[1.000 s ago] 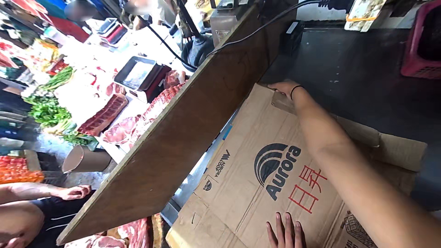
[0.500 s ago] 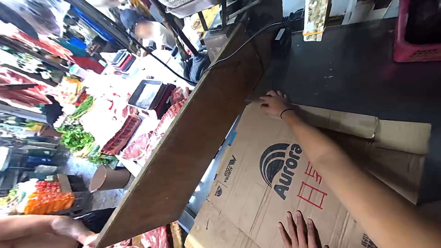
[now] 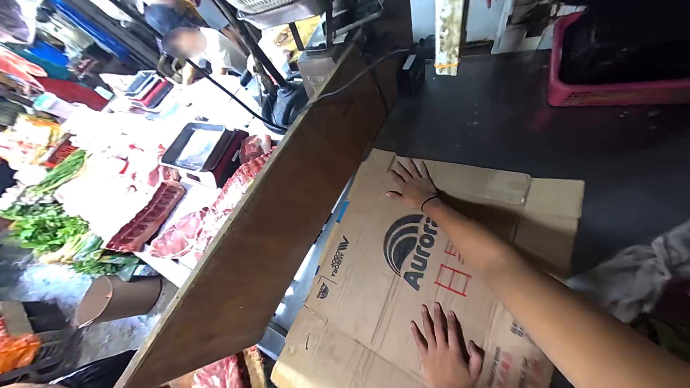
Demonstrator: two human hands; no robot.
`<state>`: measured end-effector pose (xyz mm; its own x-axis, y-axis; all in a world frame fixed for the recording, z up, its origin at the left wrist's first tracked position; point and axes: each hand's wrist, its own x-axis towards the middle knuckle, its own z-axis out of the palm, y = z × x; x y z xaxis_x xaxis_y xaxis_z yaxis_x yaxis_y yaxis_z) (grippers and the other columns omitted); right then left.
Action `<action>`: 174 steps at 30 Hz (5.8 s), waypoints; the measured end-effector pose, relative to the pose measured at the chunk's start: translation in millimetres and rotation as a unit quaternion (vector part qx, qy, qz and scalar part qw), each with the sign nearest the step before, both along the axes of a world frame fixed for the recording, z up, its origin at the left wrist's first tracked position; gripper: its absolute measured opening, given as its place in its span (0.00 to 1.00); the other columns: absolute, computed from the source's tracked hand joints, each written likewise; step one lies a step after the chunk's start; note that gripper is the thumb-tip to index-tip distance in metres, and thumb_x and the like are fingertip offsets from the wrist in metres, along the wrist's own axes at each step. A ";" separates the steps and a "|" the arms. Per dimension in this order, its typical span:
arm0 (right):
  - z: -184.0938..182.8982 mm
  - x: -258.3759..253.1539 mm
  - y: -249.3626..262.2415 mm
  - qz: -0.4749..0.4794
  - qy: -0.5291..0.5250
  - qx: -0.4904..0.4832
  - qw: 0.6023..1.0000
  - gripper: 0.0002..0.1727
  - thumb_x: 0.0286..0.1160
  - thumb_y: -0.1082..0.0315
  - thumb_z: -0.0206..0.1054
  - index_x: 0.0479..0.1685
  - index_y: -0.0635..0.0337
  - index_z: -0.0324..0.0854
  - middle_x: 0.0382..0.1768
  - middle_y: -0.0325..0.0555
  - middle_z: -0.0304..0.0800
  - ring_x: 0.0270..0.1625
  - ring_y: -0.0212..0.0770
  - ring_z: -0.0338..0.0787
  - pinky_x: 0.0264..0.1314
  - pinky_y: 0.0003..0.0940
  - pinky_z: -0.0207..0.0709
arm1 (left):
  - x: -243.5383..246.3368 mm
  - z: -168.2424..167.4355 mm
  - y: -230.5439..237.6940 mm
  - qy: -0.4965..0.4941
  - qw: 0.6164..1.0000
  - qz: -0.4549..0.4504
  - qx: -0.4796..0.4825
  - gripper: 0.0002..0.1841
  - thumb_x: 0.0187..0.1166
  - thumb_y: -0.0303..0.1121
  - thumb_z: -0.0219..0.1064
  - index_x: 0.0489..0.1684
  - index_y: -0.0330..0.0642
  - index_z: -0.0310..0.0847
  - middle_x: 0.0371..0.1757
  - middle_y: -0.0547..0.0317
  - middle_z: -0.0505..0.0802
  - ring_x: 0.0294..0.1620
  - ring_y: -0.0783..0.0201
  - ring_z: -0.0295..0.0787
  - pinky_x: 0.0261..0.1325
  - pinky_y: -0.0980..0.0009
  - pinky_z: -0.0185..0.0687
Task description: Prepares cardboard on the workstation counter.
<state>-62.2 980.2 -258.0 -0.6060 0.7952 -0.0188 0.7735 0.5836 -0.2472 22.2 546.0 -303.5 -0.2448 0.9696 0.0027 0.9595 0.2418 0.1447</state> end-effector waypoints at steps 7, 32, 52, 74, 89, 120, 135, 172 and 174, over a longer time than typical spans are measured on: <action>18.2 84.0 -169.3 -0.027 0.055 -0.094 0.994 0.46 0.79 0.31 0.56 0.94 0.44 0.57 0.97 0.44 0.45 0.98 0.55 0.37 0.95 0.69 0.30 | -0.3 0.1 -1.0 0.005 0.998 -0.011 0.061 0.39 0.74 0.70 0.46 0.84 0.67 0.74 0.92 0.60 0.68 0.95 0.45 0.49 0.88 0.26 0.35; 36.4 267.0 -463.0 -0.457 0.245 -0.254 0.817 0.25 0.70 0.57 0.79 0.63 0.60 0.83 0.58 0.55 0.89 0.60 0.51 0.90 0.67 0.56 0.82 | -372.6 45.5 -1.1 -0.107 0.958 0.250 -0.090 0.43 0.62 0.72 0.71 0.72 0.49 0.82 0.79 0.33 0.78 0.81 0.26 0.69 0.68 0.12 0.56; 31.6 204.8 -491.4 -0.449 0.232 -0.234 0.830 0.44 0.81 0.66 0.63 0.97 0.53 0.45 0.73 0.64 0.82 0.74 0.60 0.85 0.76 0.62 0.76 | -341.1 100.5 37.6 -0.164 0.963 0.167 -0.136 0.44 0.66 0.62 0.75 0.83 0.46 0.73 0.83 0.33 0.73 0.82 0.30 0.69 0.73 0.23 0.67; 72.2 205.8 -396.5 -0.395 0.360 -0.118 0.837 0.33 0.83 0.70 0.57 0.90 0.59 0.63 0.86 0.52 0.71 0.87 0.43 0.71 0.90 0.45 0.65 | -293.6 209.0 131.5 -0.281 0.960 -0.002 0.004 0.17 0.86 0.47 0.63 0.58 0.45 0.88 0.45 0.53 0.94 0.47 0.56 0.93 0.59 0.45 0.87; 117.3 229.3 -216.5 -0.410 0.266 -0.127 0.863 0.44 0.85 0.70 0.54 0.99 0.46 0.33 0.88 0.56 0.65 0.79 0.57 0.80 0.78 0.61 0.75 | -248.0 242.7 295.9 -0.163 0.979 0.039 -0.116 0.27 0.83 0.45 0.65 0.78 0.43 0.71 0.56 0.33 0.91 0.58 0.31 0.89 0.57 0.28 0.81; -8.3 279.2 -236.7 -0.498 0.407 -0.205 0.738 0.37 0.84 0.45 0.61 0.91 0.49 0.63 0.79 0.47 0.80 0.77 0.39 0.82 0.80 0.44 0.77 | -150.2 145.0 581.6 0.066 0.985 -0.150 -0.054 0.47 0.75 0.75 0.55 0.95 0.62 0.54 0.97 0.51 0.52 0.97 0.35 0.32 0.82 0.16 0.17; -29.4 284.2 -248.9 -0.525 0.445 -0.209 0.695 0.25 0.84 0.45 0.63 0.69 0.52 0.84 0.55 0.39 0.95 0.57 0.33 0.93 0.64 0.37 0.88 | -178.5 80.5 630.2 0.030 0.978 -0.172 -0.115 0.58 0.56 0.86 0.59 0.94 0.67 0.57 0.94 0.53 0.61 0.94 0.40 0.49 0.82 0.21 0.42; 85.9 279.1 -404.6 -0.398 0.352 -0.222 0.818 0.44 0.82 0.72 0.58 0.97 0.35 0.45 0.88 0.48 0.67 0.83 0.51 0.77 0.75 0.59 0.80 | -268.1 125.0 68.2 -0.394 0.918 0.053 0.000 0.26 0.77 0.34 0.70 0.76 0.45 0.77 0.58 0.47 0.93 0.58 0.53 0.92 0.66 0.45 0.86; 78.6 278.8 -403.0 -0.418 0.342 -0.172 0.824 0.40 0.81 0.75 0.55 0.96 0.44 0.52 0.86 0.52 0.70 0.82 0.50 0.77 0.81 0.55 0.74 | -270.1 130.3 69.6 -0.384 0.921 0.054 0.025 0.24 0.78 0.33 0.68 0.76 0.45 0.77 0.57 0.47 0.93 0.58 0.53 0.92 0.66 0.45 0.86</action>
<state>216.6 577.2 -179.4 0.1876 0.9591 -0.2120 0.4806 -0.2778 -0.8318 -247.8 615.5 -173.2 -0.2886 0.9427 -0.1672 0.5395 0.3044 0.7850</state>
